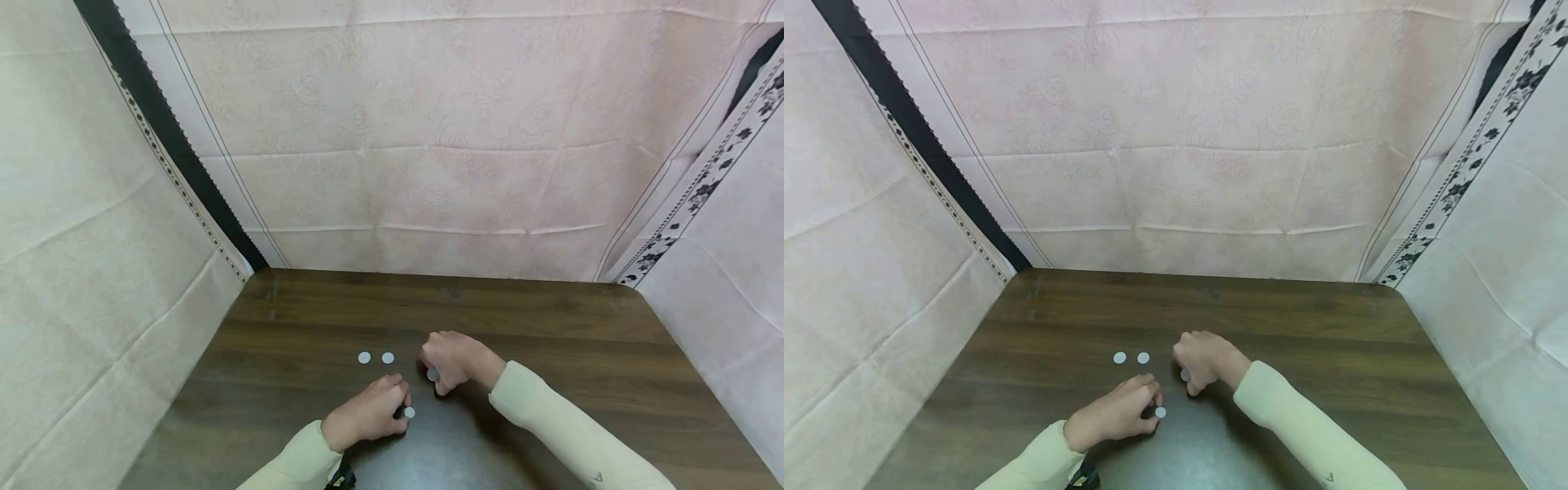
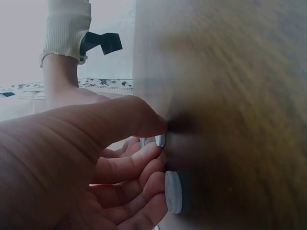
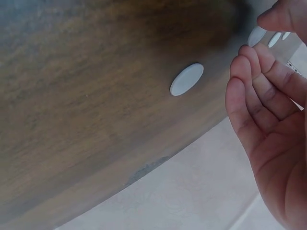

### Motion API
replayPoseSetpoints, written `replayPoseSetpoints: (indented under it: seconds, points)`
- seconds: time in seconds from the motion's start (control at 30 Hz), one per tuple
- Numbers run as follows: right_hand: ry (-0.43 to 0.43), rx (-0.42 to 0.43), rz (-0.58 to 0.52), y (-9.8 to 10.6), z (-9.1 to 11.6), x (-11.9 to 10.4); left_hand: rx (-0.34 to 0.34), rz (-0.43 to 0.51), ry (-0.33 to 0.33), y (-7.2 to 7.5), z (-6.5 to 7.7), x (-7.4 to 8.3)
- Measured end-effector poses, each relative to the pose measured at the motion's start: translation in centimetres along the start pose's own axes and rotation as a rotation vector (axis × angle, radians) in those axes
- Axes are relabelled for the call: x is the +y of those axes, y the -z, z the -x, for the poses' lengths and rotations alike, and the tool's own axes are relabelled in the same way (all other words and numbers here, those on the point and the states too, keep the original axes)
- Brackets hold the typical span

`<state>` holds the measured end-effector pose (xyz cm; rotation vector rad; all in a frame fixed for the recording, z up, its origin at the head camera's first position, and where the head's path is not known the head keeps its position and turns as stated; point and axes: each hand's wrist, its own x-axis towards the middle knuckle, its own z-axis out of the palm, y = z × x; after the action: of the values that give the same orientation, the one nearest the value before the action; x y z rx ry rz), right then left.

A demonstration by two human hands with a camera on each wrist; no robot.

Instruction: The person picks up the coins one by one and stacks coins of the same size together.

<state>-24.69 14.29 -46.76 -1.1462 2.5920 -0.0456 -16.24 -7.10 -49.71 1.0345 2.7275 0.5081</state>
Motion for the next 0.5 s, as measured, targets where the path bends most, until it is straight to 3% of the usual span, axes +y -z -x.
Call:
replayPoseSetpoints:
  seconds: [0.5]
  points:
    - [0.059,0.047,-0.007,-1.2,2.0,-1.0,0.02,0.002,-0.022,0.3,0.2,0.1]
